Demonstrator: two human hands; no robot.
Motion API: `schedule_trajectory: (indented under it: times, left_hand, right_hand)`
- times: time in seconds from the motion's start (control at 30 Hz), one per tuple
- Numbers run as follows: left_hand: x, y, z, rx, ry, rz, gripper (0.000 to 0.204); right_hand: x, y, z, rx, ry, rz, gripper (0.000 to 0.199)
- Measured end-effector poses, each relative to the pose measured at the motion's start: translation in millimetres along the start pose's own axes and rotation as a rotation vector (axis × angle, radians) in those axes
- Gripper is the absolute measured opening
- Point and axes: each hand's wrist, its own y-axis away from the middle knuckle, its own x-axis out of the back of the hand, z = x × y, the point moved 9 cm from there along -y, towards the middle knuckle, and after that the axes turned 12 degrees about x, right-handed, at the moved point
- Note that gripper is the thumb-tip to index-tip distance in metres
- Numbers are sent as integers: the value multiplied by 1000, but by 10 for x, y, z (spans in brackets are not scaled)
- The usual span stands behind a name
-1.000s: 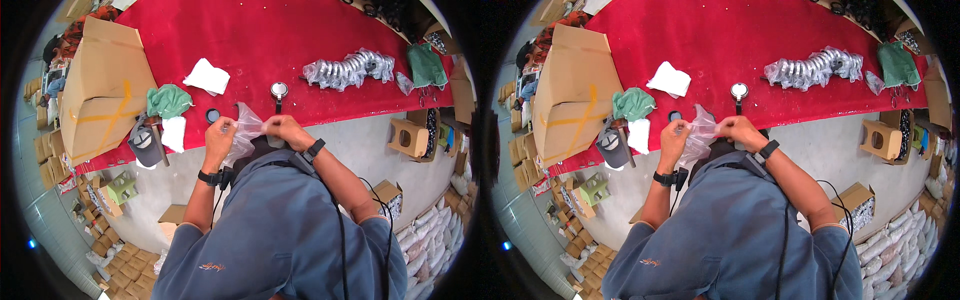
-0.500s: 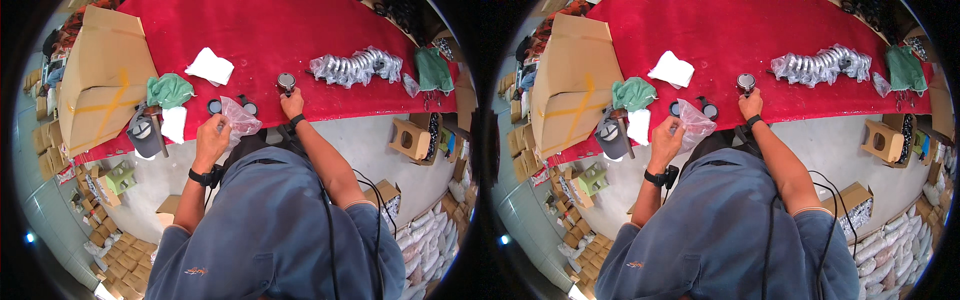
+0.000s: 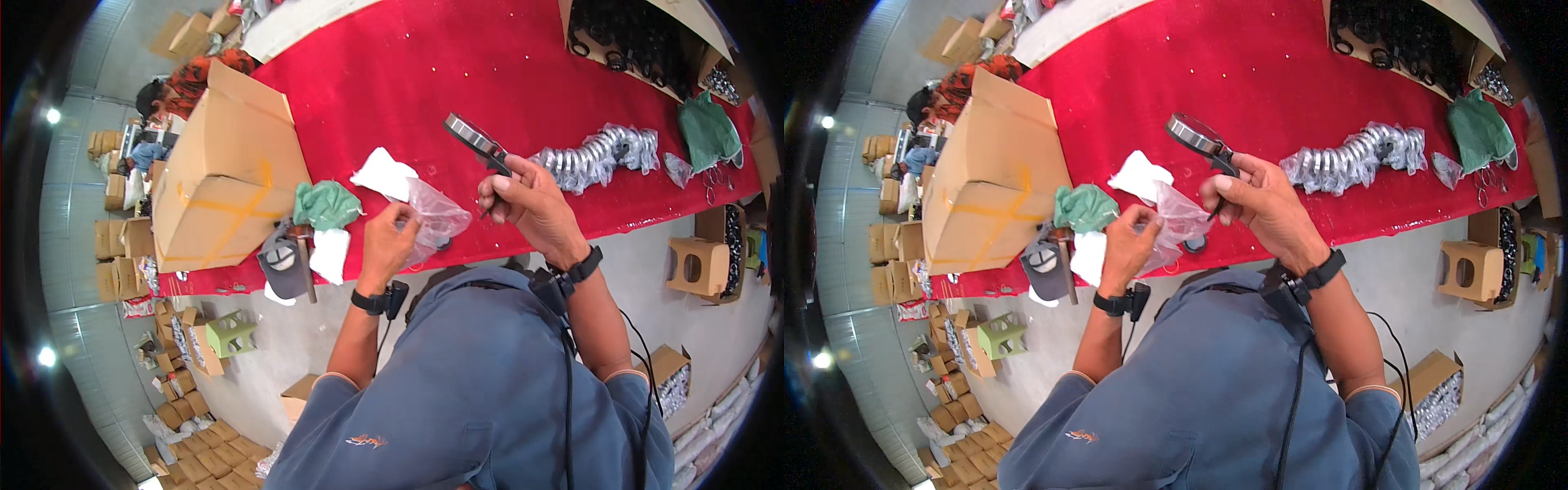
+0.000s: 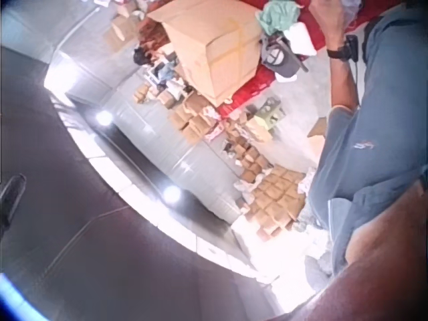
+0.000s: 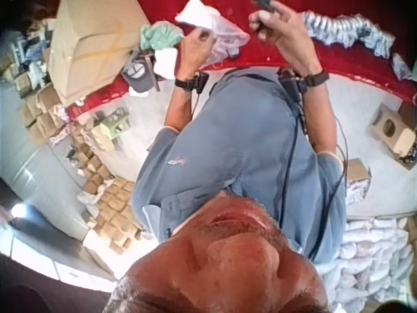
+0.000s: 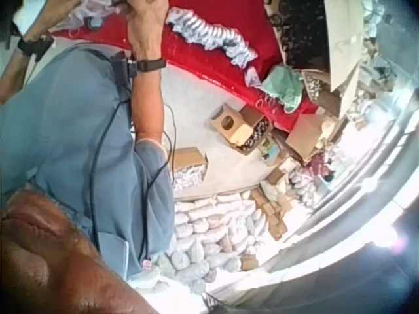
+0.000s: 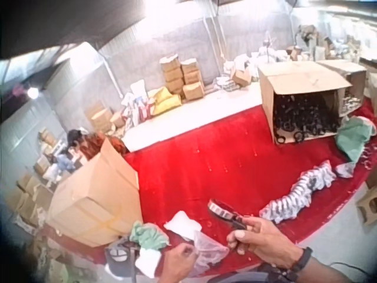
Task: Inspecting and placing circular metal components into plastic bags at a factory workspace.
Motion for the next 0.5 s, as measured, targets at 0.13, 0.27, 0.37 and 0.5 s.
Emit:
schedule_trajectory:
  times: [0.13,0.27,0.37,0.5]
  left_hand:
    - [-128,53,84,-29,33,-27,20]
    - [-186,65,151,-27,65,-38,19]
    - [-173,52,188,-25,70,-24,18]
    - [-117,19,282,-2,59,-21,15]
  right_hand:
    - [-162,89,-207,-8,-91,-60,52]
    - [-139,161,-315,44,-83,-134,57]
    - [-38,147,-307,139,-19,-144,50]
    - [50,119,-489,369,304,-92,45]
